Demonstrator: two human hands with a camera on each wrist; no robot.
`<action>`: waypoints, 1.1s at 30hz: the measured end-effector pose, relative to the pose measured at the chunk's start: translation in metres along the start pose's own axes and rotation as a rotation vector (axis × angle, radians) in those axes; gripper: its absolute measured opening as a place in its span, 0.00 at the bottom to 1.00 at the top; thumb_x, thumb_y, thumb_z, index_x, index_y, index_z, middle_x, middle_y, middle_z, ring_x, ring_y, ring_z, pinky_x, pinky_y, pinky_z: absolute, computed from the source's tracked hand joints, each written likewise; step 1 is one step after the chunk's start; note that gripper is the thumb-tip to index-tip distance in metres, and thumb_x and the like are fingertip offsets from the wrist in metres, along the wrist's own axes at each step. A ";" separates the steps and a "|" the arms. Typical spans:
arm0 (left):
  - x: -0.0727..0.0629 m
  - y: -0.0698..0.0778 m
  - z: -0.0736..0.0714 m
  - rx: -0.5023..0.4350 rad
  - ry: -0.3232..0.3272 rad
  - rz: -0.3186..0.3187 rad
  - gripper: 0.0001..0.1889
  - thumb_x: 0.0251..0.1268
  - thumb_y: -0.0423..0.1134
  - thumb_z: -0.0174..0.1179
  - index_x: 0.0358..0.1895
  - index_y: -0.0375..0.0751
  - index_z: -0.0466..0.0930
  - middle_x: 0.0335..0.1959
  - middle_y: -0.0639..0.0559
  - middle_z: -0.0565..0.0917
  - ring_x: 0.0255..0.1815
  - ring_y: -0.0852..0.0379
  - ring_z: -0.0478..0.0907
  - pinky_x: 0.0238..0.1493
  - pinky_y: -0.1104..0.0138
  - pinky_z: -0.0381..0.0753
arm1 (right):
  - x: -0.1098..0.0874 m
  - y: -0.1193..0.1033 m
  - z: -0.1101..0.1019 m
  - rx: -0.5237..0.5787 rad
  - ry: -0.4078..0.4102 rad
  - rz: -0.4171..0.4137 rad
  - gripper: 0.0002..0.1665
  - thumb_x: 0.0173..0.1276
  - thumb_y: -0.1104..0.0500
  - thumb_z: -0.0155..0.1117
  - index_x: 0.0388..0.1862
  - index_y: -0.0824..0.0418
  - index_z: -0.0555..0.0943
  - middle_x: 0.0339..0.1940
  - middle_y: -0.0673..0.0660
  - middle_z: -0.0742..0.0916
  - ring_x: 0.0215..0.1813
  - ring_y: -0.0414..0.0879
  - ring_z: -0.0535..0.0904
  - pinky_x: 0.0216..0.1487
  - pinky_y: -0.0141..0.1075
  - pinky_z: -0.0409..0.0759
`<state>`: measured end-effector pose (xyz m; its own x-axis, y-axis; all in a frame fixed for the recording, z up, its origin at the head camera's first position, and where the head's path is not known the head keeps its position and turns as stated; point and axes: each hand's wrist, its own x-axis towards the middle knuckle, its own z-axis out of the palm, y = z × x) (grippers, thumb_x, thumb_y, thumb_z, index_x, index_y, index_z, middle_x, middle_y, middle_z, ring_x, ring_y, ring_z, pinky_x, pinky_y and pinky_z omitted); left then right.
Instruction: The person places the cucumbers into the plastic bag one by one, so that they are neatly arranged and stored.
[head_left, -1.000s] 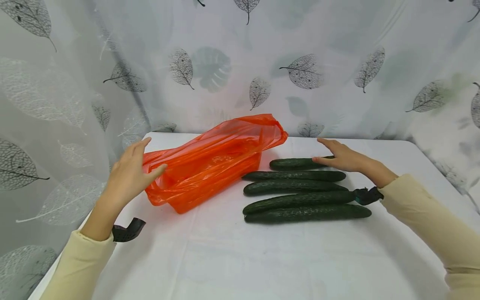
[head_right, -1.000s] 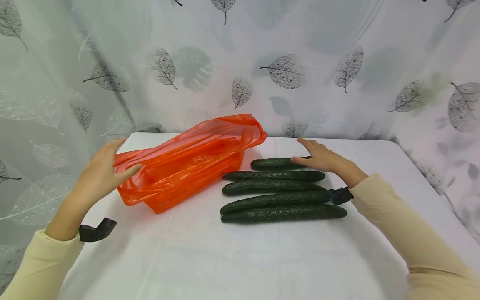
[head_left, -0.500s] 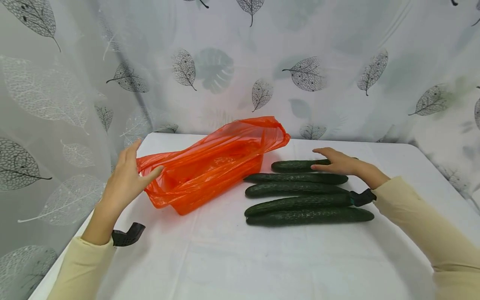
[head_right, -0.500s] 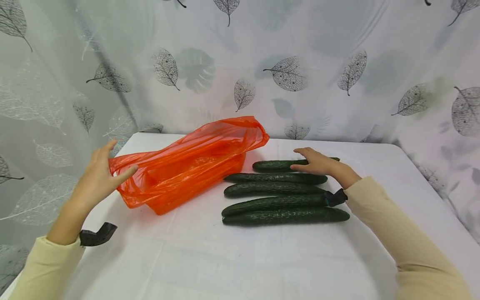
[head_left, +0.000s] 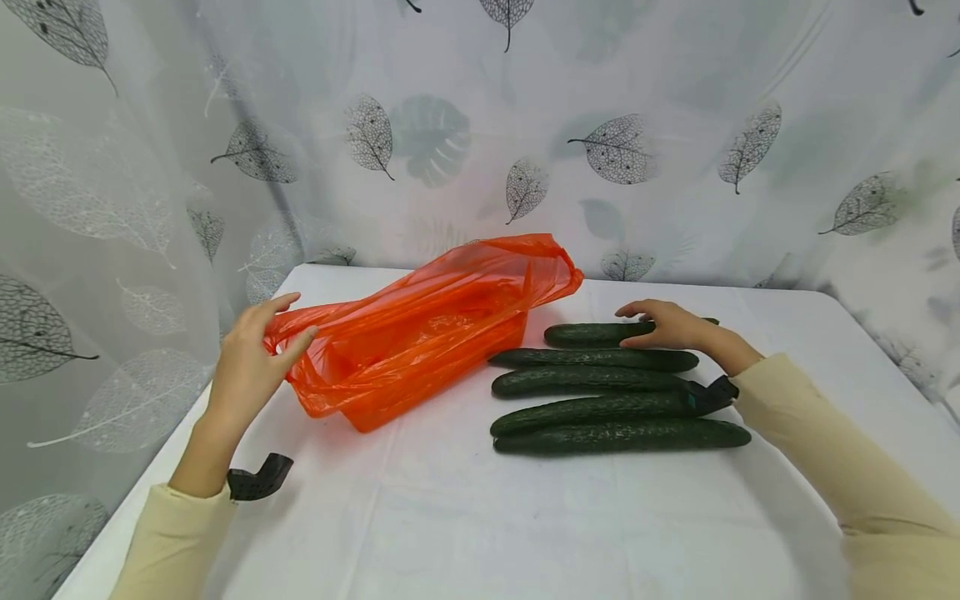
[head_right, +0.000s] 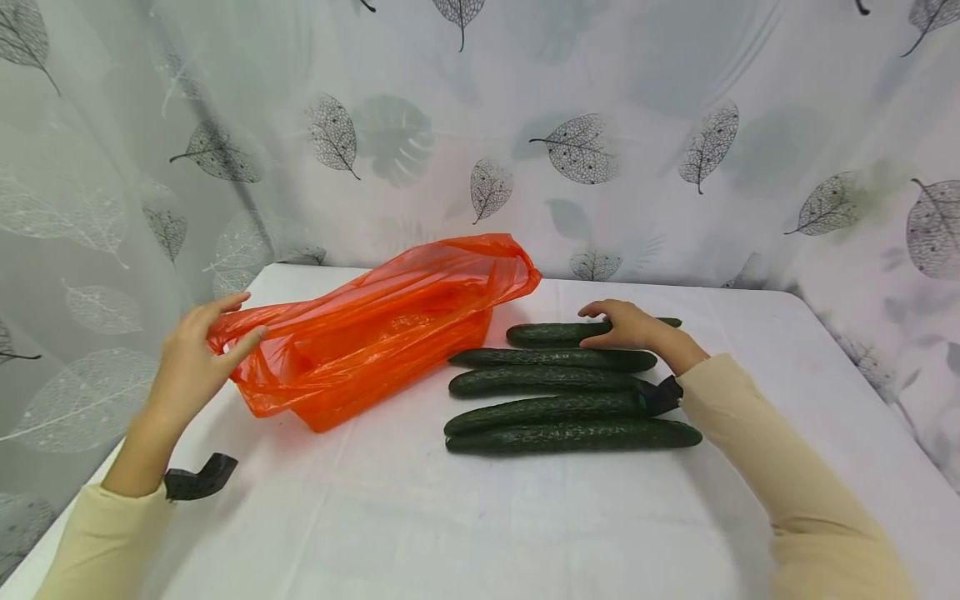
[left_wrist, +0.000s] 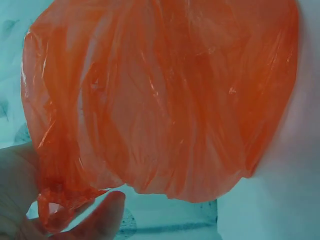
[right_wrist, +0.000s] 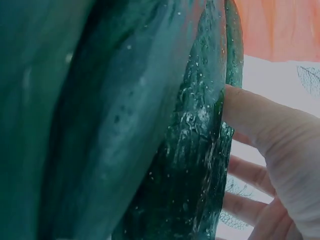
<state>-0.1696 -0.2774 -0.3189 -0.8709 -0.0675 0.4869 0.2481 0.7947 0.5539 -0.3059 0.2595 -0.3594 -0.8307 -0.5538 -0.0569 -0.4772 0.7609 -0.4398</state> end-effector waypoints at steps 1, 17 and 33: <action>0.000 -0.001 0.002 -0.008 0.016 0.007 0.25 0.64 0.36 0.65 0.64 0.36 0.74 0.57 0.32 0.75 0.55 0.34 0.72 0.53 0.38 0.74 | 0.001 0.001 0.000 0.003 0.000 -0.005 0.32 0.64 0.56 0.70 0.61 0.73 0.74 0.59 0.72 0.78 0.59 0.70 0.75 0.60 0.61 0.72; -0.001 -0.005 0.009 -0.034 0.044 0.084 0.14 0.62 0.32 0.66 0.51 0.37 0.83 0.45 0.38 0.83 0.46 0.43 0.78 0.41 0.91 0.61 | 0.003 -0.003 0.002 -0.023 -0.034 -0.039 0.27 0.64 0.63 0.68 0.61 0.70 0.75 0.55 0.71 0.81 0.59 0.67 0.75 0.60 0.63 0.70; -0.003 -0.004 0.008 0.006 0.039 0.054 0.12 0.63 0.33 0.66 0.48 0.36 0.85 0.44 0.39 0.84 0.45 0.44 0.79 0.42 0.70 0.81 | 0.004 0.003 0.003 -0.044 -0.066 -0.093 0.25 0.67 0.63 0.64 0.61 0.71 0.74 0.56 0.70 0.80 0.61 0.66 0.73 0.61 0.62 0.69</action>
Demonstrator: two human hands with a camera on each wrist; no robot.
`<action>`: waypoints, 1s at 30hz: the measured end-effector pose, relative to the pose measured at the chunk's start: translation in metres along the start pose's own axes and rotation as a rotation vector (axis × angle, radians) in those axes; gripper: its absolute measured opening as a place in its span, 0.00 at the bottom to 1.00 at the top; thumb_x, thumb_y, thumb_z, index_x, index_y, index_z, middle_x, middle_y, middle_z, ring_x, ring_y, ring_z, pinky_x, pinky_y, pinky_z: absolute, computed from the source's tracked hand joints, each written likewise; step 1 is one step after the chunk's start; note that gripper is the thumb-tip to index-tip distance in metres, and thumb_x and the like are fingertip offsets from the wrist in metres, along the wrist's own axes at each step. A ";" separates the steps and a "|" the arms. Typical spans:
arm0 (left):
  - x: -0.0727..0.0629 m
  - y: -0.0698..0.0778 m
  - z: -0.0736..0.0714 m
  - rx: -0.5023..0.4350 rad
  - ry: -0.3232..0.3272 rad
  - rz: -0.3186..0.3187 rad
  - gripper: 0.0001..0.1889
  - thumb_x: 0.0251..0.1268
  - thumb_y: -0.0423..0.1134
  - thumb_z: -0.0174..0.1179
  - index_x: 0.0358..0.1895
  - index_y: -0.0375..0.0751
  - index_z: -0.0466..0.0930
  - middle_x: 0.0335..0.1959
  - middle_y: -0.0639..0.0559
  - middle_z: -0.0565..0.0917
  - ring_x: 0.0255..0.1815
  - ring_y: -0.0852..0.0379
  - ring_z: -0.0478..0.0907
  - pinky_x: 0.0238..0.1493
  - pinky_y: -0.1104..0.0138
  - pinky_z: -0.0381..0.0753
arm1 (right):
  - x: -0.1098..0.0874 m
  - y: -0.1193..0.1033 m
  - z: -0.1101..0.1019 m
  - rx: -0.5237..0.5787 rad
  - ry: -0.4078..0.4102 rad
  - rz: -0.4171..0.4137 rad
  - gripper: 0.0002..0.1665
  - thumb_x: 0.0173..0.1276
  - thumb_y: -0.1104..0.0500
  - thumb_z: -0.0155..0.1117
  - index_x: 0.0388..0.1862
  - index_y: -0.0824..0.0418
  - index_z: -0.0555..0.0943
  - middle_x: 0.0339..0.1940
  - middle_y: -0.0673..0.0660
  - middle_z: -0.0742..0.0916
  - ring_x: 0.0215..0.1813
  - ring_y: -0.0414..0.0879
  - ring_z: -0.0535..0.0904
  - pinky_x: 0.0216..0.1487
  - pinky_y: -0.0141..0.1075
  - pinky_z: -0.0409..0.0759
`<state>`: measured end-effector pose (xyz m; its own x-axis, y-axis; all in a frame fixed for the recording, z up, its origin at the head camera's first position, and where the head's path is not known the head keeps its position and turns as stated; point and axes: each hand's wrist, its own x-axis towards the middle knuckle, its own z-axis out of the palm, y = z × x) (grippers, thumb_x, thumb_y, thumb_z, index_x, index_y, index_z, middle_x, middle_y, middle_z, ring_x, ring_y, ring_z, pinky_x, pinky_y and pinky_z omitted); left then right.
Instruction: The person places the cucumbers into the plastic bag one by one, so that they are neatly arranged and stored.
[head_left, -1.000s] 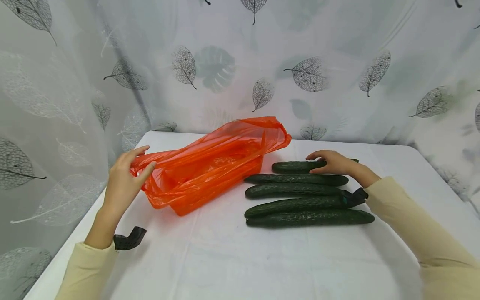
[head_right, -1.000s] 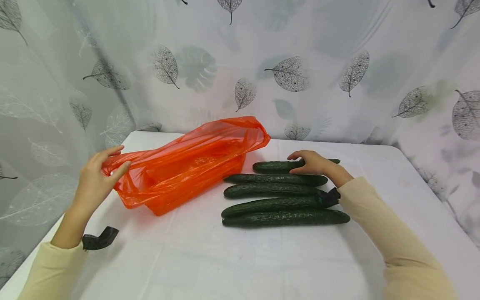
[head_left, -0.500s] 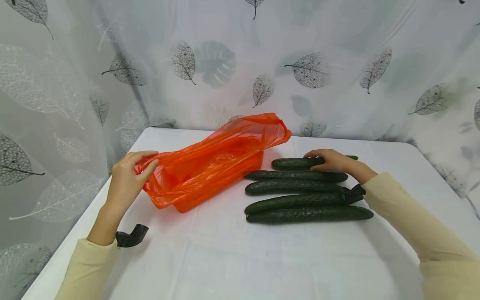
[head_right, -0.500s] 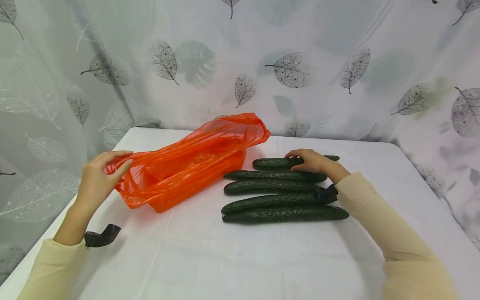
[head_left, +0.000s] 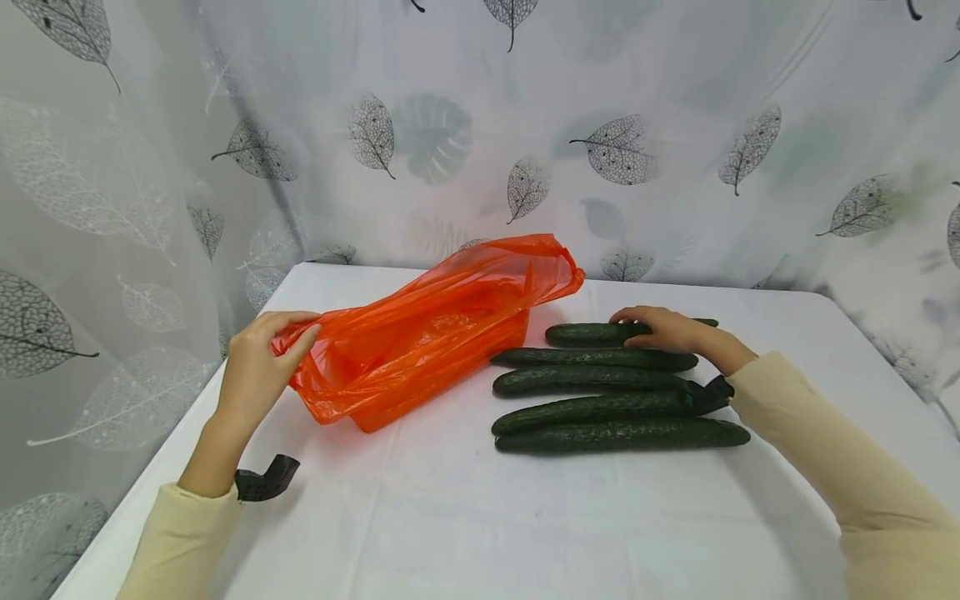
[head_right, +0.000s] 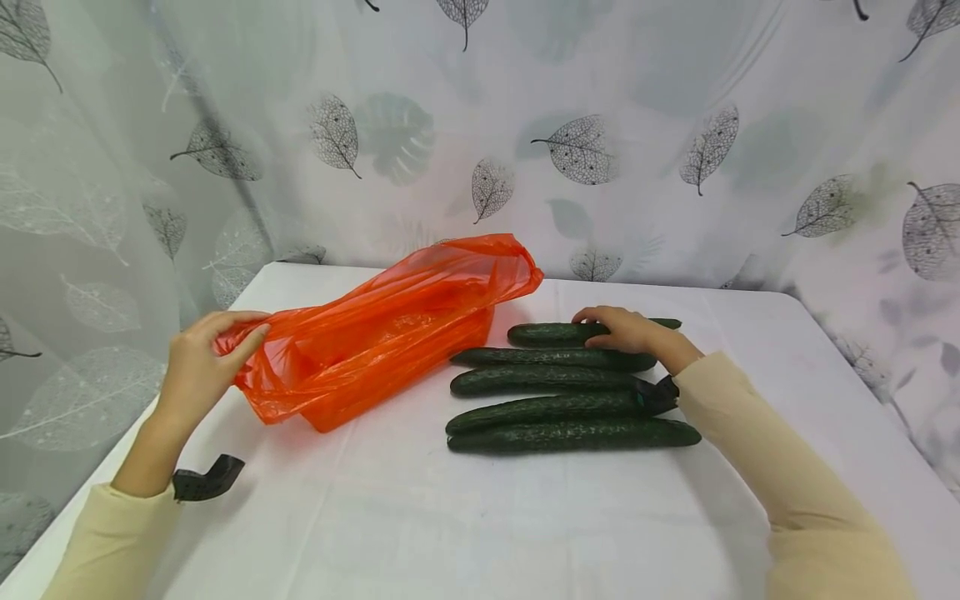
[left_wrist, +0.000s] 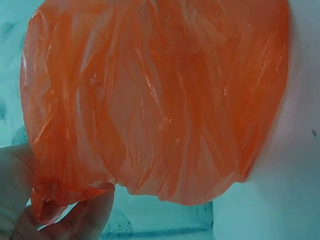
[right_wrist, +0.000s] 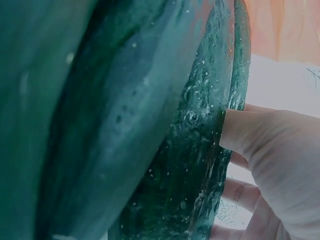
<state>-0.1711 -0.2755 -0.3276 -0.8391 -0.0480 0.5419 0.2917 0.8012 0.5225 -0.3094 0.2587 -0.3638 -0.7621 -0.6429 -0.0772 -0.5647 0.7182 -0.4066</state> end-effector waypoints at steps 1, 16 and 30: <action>0.000 -0.001 0.000 0.003 0.000 -0.001 0.12 0.63 0.33 0.66 0.48 0.36 0.85 0.44 0.39 0.84 0.45 0.44 0.79 0.41 0.76 0.78 | 0.000 0.000 0.001 0.001 0.000 -0.003 0.25 0.67 0.63 0.64 0.61 0.71 0.74 0.56 0.70 0.80 0.61 0.66 0.73 0.60 0.63 0.69; -0.001 0.002 0.000 -0.026 0.018 0.013 0.11 0.63 0.33 0.66 0.47 0.36 0.85 0.43 0.39 0.84 0.44 0.44 0.79 0.40 0.89 0.68 | -0.005 -0.010 -0.003 -0.073 0.026 0.036 0.24 0.67 0.59 0.66 0.60 0.64 0.74 0.52 0.65 0.82 0.58 0.64 0.74 0.57 0.75 0.56; 0.000 0.001 0.002 -0.050 0.021 0.006 0.12 0.62 0.33 0.66 0.48 0.34 0.84 0.45 0.38 0.83 0.46 0.43 0.79 0.40 0.93 0.62 | -0.004 -0.028 -0.003 -0.082 0.066 -0.097 0.24 0.67 0.62 0.66 0.60 0.68 0.74 0.46 0.61 0.80 0.48 0.55 0.78 0.53 0.55 0.77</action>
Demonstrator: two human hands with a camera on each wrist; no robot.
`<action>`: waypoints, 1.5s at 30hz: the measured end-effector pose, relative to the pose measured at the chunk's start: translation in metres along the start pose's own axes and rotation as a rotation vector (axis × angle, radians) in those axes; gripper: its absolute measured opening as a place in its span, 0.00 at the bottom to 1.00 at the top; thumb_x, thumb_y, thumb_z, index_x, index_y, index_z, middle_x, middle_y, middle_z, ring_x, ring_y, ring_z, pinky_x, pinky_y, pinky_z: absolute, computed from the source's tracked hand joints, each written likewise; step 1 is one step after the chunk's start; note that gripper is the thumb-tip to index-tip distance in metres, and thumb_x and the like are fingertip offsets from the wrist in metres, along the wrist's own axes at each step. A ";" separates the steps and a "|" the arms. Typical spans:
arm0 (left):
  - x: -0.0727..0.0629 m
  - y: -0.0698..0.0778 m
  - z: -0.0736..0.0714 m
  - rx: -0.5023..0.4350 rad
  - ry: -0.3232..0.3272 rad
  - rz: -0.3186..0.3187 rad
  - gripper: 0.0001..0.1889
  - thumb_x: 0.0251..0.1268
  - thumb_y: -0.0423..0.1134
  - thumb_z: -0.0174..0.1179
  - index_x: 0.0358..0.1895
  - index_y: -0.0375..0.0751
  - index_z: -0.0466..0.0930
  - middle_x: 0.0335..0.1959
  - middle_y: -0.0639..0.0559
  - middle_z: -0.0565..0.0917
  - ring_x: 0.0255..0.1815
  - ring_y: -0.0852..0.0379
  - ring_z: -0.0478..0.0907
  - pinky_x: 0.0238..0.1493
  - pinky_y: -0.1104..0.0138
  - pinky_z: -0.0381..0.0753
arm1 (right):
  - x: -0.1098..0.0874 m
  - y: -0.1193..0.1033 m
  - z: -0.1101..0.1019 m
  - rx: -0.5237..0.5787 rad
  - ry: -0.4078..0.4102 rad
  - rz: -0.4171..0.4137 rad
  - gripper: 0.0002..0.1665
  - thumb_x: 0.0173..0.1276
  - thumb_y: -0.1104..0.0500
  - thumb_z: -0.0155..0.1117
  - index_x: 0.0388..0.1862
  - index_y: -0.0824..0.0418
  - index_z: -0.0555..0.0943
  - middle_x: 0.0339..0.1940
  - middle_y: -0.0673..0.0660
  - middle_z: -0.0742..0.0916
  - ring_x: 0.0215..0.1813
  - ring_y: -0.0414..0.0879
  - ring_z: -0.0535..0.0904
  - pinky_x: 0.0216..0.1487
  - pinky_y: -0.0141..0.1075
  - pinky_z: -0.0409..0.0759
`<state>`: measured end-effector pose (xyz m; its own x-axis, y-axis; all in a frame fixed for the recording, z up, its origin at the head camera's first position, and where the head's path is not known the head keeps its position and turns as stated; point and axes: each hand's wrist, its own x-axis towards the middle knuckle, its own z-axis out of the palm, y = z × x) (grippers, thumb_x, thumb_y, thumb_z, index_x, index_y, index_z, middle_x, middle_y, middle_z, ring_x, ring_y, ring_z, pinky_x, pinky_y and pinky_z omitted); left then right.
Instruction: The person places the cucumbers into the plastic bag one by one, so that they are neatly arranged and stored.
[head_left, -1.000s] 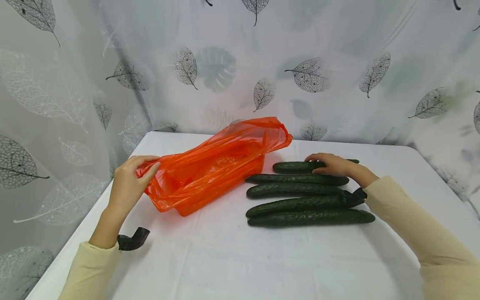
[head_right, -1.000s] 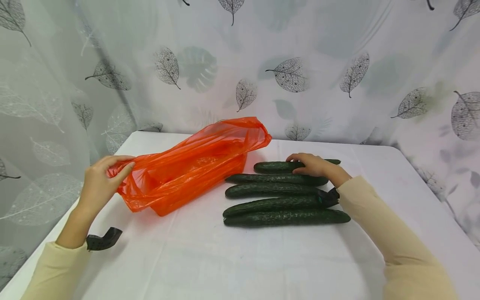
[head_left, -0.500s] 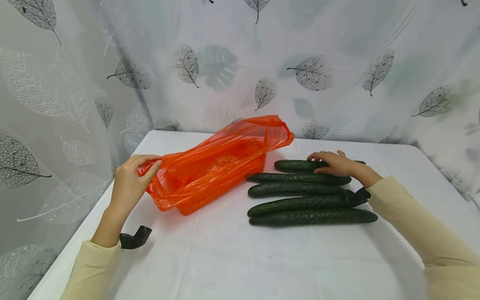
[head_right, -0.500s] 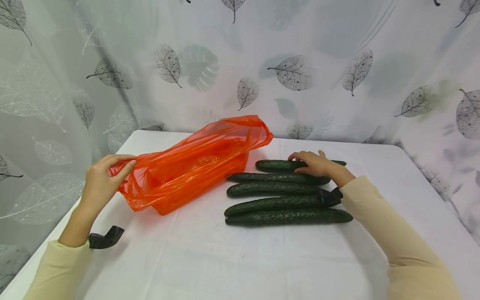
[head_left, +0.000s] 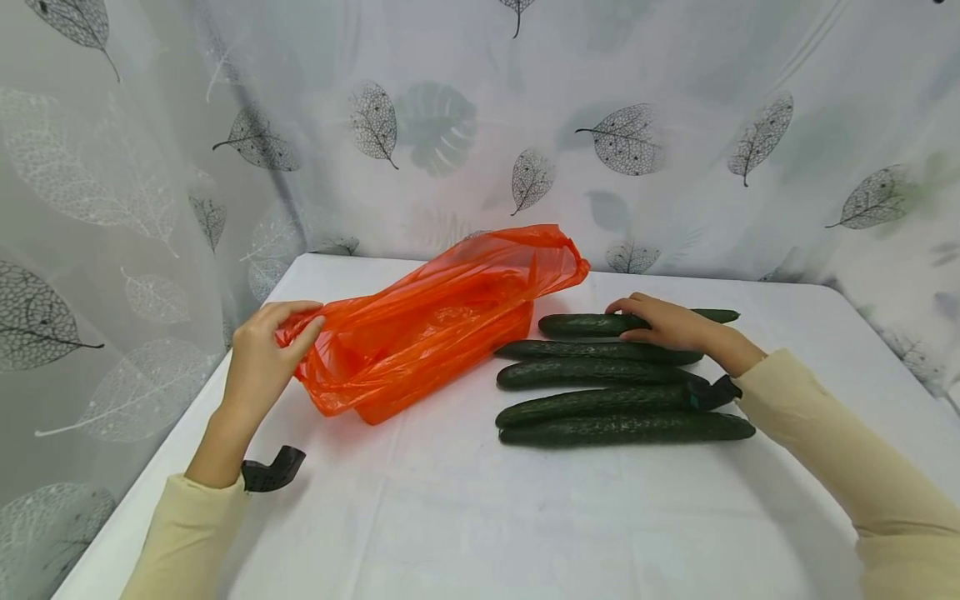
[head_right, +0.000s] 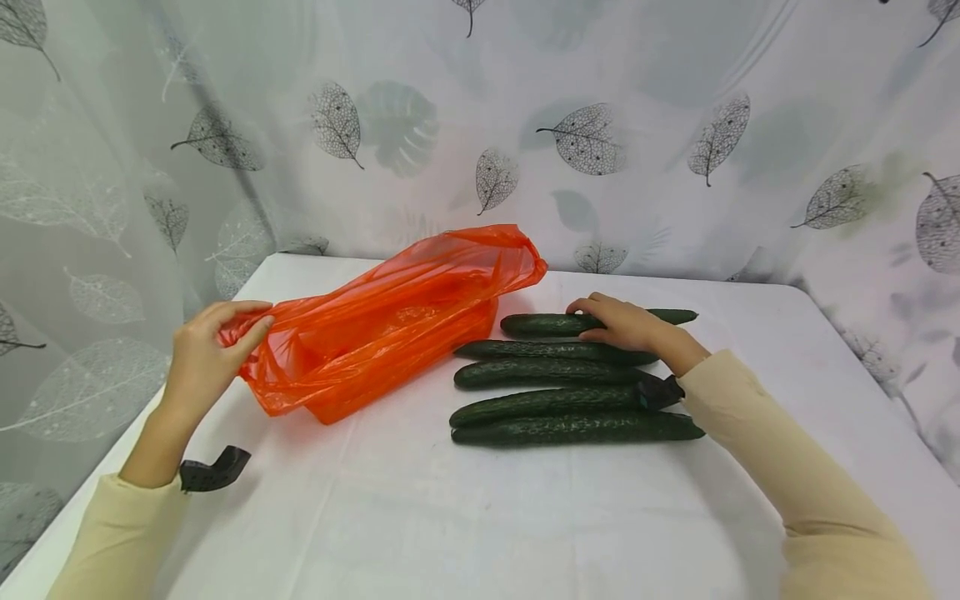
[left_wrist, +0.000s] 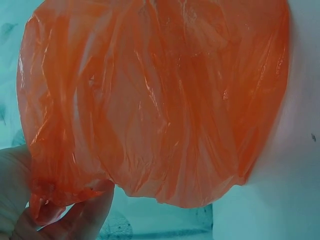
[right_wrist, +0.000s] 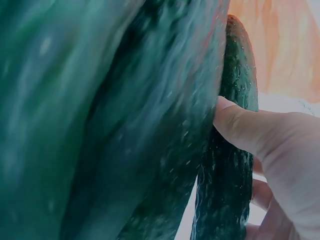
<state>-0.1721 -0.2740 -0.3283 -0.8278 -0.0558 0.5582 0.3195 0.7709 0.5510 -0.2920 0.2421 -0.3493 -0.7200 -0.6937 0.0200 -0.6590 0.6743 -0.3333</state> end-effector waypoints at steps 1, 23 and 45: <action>0.000 0.000 0.000 -0.001 0.002 0.000 0.12 0.62 0.33 0.66 0.48 0.34 0.84 0.45 0.38 0.83 0.46 0.43 0.79 0.40 0.93 0.62 | 0.000 -0.002 0.000 -0.007 0.002 -0.002 0.24 0.67 0.62 0.66 0.60 0.68 0.74 0.47 0.61 0.80 0.49 0.55 0.78 0.53 0.54 0.77; -0.001 -0.001 -0.001 -0.014 0.047 0.008 0.12 0.60 0.30 0.67 0.47 0.33 0.83 0.44 0.38 0.83 0.45 0.42 0.79 0.41 0.92 0.62 | -0.003 -0.043 -0.009 -0.061 0.048 -0.089 0.26 0.64 0.62 0.68 0.60 0.63 0.75 0.49 0.58 0.81 0.48 0.51 0.79 0.50 0.50 0.79; 0.001 0.002 -0.001 -0.018 0.058 -0.017 0.11 0.61 0.31 0.66 0.47 0.32 0.84 0.43 0.38 0.84 0.44 0.42 0.79 0.45 0.67 0.84 | -0.008 -0.081 -0.022 0.008 0.092 -0.213 0.27 0.63 0.66 0.68 0.61 0.62 0.75 0.50 0.52 0.80 0.50 0.43 0.76 0.49 0.43 0.80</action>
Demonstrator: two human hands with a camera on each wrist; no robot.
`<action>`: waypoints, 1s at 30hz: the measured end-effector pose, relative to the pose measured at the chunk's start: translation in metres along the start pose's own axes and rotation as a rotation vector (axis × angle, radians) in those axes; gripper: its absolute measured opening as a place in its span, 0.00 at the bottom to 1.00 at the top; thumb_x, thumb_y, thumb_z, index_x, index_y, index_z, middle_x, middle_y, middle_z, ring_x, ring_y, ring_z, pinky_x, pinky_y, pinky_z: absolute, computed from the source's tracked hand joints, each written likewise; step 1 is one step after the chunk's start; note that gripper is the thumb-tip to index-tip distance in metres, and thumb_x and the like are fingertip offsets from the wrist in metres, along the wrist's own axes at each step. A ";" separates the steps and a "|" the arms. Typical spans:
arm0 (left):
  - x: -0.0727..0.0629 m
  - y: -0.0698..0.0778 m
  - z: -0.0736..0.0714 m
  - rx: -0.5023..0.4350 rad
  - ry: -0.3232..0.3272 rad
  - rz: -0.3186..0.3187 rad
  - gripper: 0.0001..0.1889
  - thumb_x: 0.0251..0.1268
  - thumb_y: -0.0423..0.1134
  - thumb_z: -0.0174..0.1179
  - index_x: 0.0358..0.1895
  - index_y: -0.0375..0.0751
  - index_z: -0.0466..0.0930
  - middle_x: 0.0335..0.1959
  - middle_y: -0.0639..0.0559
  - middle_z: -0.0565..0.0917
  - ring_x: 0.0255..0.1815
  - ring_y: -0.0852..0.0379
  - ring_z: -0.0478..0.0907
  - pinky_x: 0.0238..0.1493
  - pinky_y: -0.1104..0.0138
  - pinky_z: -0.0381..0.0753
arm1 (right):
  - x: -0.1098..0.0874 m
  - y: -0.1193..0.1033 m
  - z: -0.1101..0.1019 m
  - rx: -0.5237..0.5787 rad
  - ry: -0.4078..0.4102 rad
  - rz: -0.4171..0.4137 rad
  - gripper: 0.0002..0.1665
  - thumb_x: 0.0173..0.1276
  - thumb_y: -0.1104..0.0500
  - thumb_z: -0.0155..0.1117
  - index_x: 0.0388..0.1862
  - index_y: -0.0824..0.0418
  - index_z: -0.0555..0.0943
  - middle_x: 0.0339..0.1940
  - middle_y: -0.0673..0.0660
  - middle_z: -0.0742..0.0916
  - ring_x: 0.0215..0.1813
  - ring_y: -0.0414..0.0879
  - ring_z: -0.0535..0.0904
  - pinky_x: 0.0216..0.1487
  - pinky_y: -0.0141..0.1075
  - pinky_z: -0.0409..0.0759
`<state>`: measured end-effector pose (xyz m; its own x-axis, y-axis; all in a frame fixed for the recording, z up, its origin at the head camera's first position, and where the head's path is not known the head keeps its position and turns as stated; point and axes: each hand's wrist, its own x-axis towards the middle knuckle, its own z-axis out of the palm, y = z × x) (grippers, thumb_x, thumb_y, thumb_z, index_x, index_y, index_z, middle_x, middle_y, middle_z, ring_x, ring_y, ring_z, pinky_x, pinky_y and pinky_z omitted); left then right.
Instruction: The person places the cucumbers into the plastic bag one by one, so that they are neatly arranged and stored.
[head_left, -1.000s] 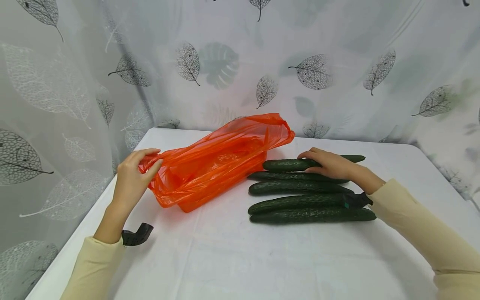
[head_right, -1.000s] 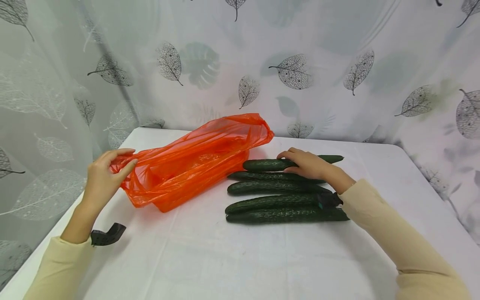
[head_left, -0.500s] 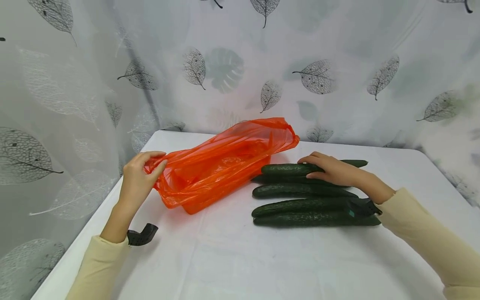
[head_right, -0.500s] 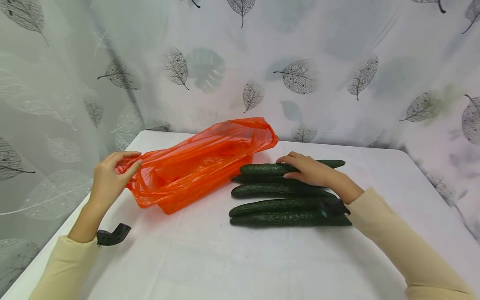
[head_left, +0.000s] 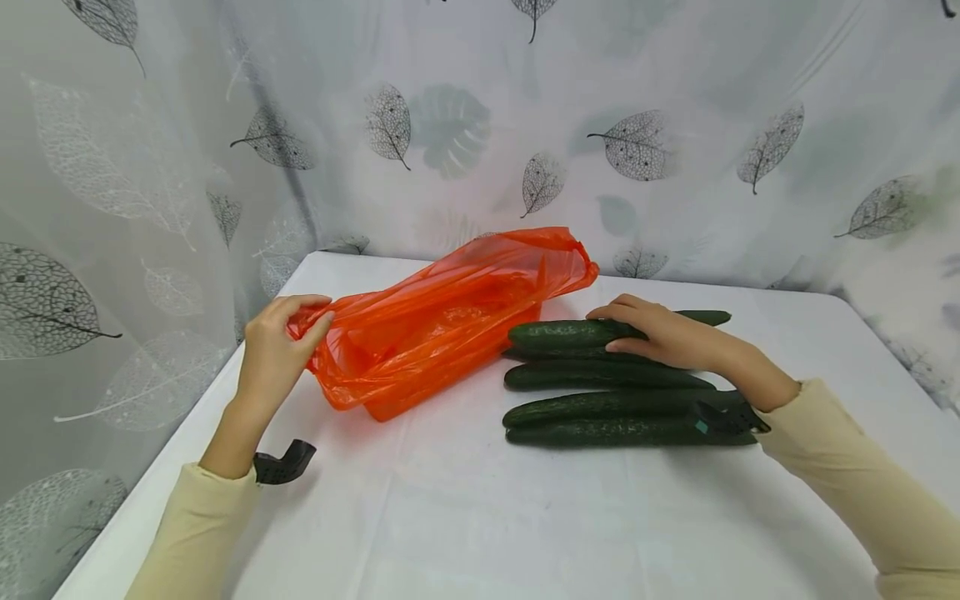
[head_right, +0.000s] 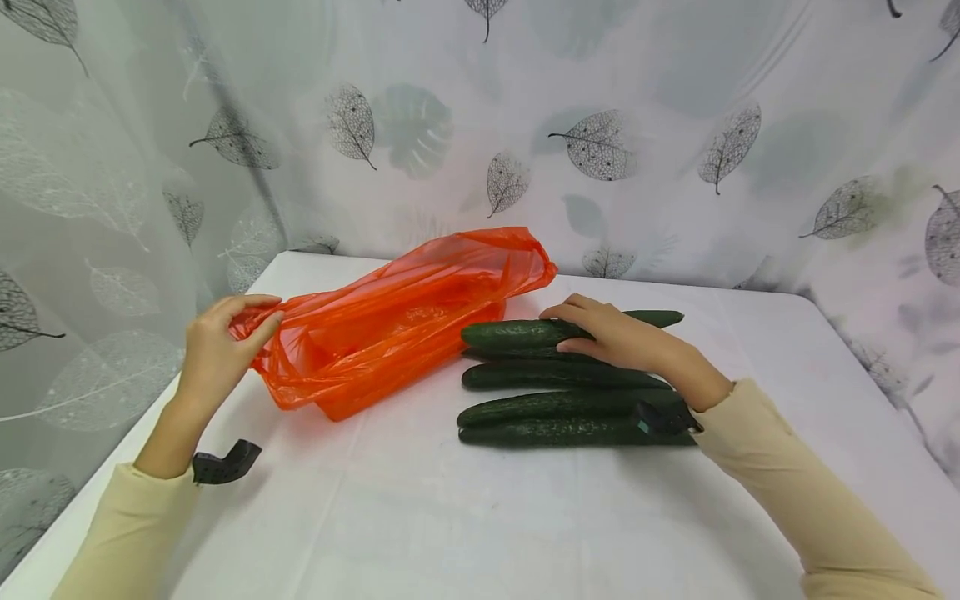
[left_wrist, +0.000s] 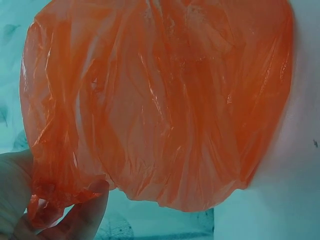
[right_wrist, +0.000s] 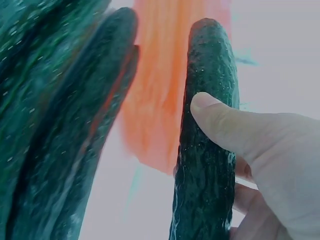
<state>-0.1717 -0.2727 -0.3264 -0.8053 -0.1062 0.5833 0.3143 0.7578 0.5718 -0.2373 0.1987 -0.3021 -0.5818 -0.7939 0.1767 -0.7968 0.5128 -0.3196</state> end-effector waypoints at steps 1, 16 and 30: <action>0.000 0.000 0.000 0.001 0.006 0.005 0.11 0.61 0.30 0.66 0.46 0.32 0.84 0.43 0.38 0.84 0.44 0.42 0.80 0.45 0.74 0.81 | 0.001 -0.001 -0.001 -0.001 0.010 -0.013 0.27 0.63 0.66 0.68 0.61 0.62 0.75 0.50 0.52 0.81 0.50 0.43 0.76 0.49 0.42 0.80; 0.002 -0.002 0.003 -0.039 0.031 0.012 0.09 0.61 0.30 0.66 0.43 0.32 0.85 0.41 0.39 0.85 0.42 0.44 0.80 0.39 0.90 0.67 | 0.019 -0.010 -0.003 -0.020 0.101 -0.158 0.31 0.57 0.69 0.72 0.61 0.64 0.76 0.51 0.54 0.82 0.52 0.46 0.75 0.50 0.37 0.78; 0.001 -0.001 0.005 -0.031 0.023 0.023 0.08 0.60 0.30 0.67 0.42 0.31 0.85 0.40 0.39 0.85 0.41 0.45 0.81 0.37 0.90 0.68 | 0.039 -0.016 0.003 0.016 0.121 -0.223 0.35 0.55 0.70 0.73 0.64 0.64 0.74 0.58 0.58 0.79 0.60 0.51 0.72 0.58 0.30 0.74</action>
<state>-0.1751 -0.2707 -0.3295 -0.7857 -0.1042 0.6097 0.3482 0.7401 0.5753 -0.2470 0.1584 -0.2925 -0.4078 -0.8413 0.3548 -0.9056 0.3230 -0.2750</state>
